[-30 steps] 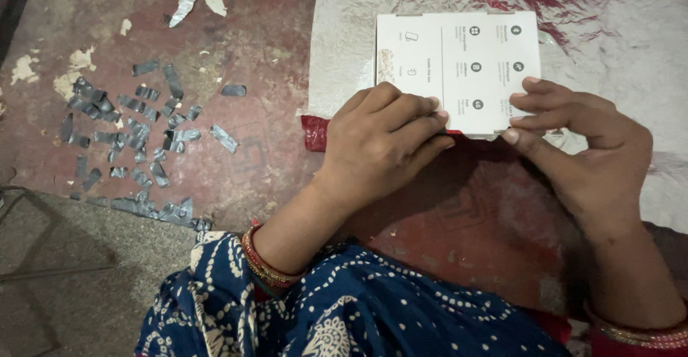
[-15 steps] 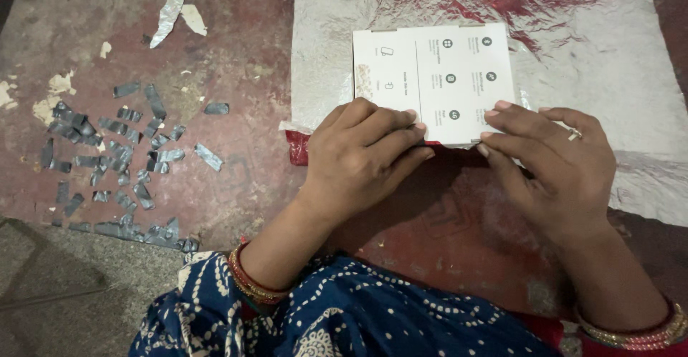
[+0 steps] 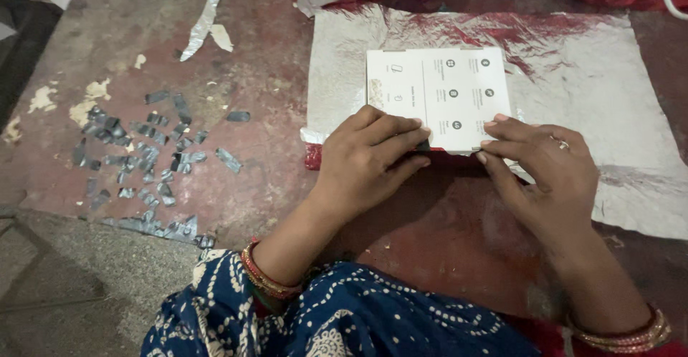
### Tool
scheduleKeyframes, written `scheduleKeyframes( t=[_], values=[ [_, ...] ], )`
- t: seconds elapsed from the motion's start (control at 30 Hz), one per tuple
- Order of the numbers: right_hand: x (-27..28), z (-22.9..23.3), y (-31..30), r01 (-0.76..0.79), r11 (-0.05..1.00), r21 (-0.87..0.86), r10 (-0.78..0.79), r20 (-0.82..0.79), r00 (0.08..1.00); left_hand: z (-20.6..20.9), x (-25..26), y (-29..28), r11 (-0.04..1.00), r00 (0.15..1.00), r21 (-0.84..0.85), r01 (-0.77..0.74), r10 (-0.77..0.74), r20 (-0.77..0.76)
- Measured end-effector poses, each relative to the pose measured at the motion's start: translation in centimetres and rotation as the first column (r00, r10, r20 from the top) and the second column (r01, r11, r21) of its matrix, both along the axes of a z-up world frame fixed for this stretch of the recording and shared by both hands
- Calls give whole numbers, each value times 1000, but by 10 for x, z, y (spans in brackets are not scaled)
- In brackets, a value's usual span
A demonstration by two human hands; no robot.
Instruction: The person wraps a small white box with silver and red wrapping paper. They fold the paper around the box and secure it with black tape, adjusting the paper and taping multiple edges to complete the wrapping.
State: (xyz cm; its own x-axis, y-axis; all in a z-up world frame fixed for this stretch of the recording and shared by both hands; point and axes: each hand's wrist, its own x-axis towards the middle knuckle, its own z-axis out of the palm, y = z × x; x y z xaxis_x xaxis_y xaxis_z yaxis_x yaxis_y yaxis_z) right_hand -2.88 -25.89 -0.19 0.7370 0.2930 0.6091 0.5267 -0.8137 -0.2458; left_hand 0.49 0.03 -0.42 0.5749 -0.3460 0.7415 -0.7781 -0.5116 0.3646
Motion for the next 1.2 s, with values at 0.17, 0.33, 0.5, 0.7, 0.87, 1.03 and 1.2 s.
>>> scheduleKeyframes(
  t=[0.17, 0.33, 0.5, 0.7, 0.87, 1.03, 1.2],
  values=[
    [0, -5, 0, 24, 1000, 0, -24, -6, 1000, -1, -1, 2, 1000, 1000, 12, -7, 7, -2],
    [-1, -8, 1, 34, 998, 58, -34, -2, 999, -2, -1, 1, 999, 999, 30, -12, 11, 41],
    [-1, -8, 0, 33, 999, 30, -33, 0, 999, 3, -4, -1, 994, 999, 103, -34, 34, -5],
    [-1, -9, 0, 33, 999, 30, -33, 7, 999, 8, -4, 13, 998, 991, 63, 10, -1, -134],
    [-1, -6, 1, 61, 998, -15, -60, 32, 998, 8, -5, 33, 995, 988, 28, -97, 99, -115],
    [-2, -11, -2, 70, 997, -30, -69, 30, 997, -1, 8, 66, 968, 961, -103, -229, 208, -179],
    [-2, -15, -7, 87, 993, -75, -85, 33, 996, -22, 66, 91, 841, 783, -322, -434, 176, -596]
  ],
)
